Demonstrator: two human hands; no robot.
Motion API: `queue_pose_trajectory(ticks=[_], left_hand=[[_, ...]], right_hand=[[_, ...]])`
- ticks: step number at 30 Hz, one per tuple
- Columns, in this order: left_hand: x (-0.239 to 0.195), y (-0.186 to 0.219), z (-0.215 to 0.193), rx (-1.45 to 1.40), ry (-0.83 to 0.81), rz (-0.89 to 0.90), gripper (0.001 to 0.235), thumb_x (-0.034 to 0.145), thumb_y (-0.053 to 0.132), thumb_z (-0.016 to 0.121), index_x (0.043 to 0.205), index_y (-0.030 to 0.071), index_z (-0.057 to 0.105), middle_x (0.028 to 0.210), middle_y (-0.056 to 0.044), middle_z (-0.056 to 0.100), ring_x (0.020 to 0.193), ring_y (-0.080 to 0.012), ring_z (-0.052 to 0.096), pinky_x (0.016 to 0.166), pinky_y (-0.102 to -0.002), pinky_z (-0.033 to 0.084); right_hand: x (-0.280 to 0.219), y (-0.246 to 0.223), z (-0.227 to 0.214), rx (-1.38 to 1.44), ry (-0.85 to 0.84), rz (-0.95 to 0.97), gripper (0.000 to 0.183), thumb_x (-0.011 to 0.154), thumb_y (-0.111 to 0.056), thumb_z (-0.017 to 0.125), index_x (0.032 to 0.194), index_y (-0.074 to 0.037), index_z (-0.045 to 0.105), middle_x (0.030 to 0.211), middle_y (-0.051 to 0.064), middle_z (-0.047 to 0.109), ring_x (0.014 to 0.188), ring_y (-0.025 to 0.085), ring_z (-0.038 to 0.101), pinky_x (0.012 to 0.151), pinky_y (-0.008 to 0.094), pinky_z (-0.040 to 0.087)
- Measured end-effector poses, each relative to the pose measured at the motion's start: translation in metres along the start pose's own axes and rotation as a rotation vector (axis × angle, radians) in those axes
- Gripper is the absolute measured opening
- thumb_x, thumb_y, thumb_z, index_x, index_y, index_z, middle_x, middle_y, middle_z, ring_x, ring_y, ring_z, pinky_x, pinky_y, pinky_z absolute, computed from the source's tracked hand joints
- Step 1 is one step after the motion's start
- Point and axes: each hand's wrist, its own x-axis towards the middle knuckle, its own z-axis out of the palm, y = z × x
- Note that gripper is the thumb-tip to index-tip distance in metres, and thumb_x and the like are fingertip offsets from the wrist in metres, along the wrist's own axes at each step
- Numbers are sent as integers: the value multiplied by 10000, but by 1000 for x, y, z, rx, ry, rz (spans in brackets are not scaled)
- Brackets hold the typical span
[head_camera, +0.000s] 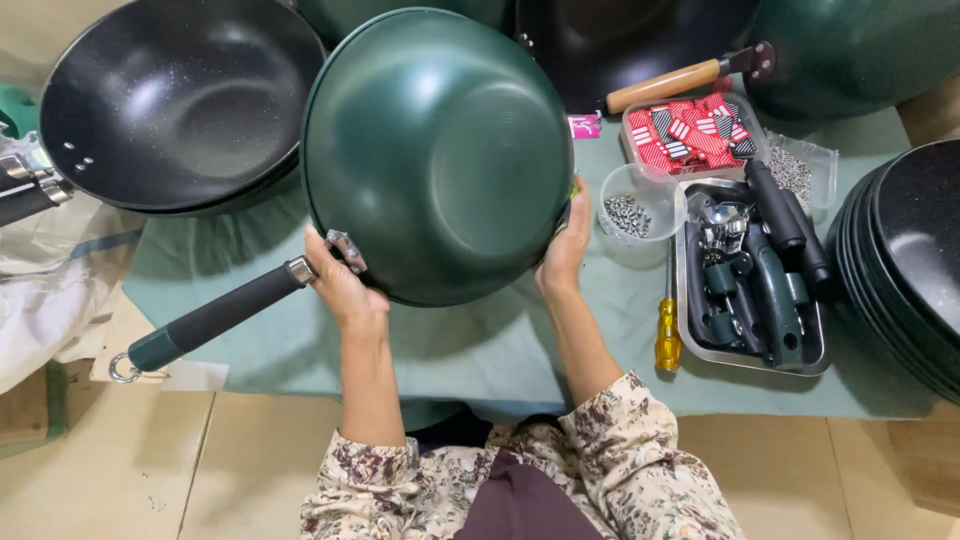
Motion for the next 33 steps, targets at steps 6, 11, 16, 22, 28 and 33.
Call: queue_pose_trajectory(ticks=[6, 11, 16, 22, 28, 33], left_hand=[[2, -1, -5, -19, -126, -9, 391, 935, 432, 639, 681, 192, 462, 546, 51, 411, 466, -50, 344, 464, -213, 279], [-4, -1, -1, -62, -145, -23, 405, 931, 420, 644, 662, 182, 457, 529, 50, 406, 444, -60, 357, 443, -229, 302], [-4, 1, -2, -59, -133, -12, 410, 937, 400, 640, 651, 176, 450, 534, 52, 409, 442, -52, 343, 450, -219, 293], [-8, 0, -2, -55, -71, -20, 286, 920, 392, 668, 786, 177, 535, 671, 57, 556, 513, -29, 408, 482, -196, 321], [-17, 4, 4, -32, -107, -44, 329, 933, 403, 646, 725, 187, 510, 658, 58, 550, 521, 0, 419, 468, -163, 264], [-22, 9, 8, -37, -113, -35, 370, 952, 393, 620, 682, 191, 468, 634, 73, 510, 547, -8, 459, 465, -167, 267]], right_hand=[[69, -75, 38, -419, -293, -215, 452, 1081, -335, 434, 1418, -69, 575, 1477, 109, 580, 1402, 218, 500, 1198, 346, 345], [25, -105, 72, -853, -482, -674, 438, 1133, -404, 484, 1545, -254, 496, 1667, 46, 341, 1587, 242, 281, 1255, 545, 233], [9, -92, 58, -910, -564, -918, 442, 1121, -410, 525, 1529, -245, 562, 1667, 42, 364, 1587, 237, 326, 1254, 484, 187], [94, -82, 60, -578, -405, -344, 452, 1075, -358, 476, 1426, -92, 580, 1476, 95, 588, 1397, 239, 509, 1186, 375, 343], [86, -126, 121, -730, -517, -514, 343, 1031, -390, 520, 1288, -245, 695, 1344, -23, 695, 1293, 180, 583, 1089, 342, 392], [-10, -152, 138, -924, -660, -1142, 293, 1059, -373, 660, 1309, -232, 721, 1487, 71, 555, 1445, 262, 431, 1134, 607, 260]])
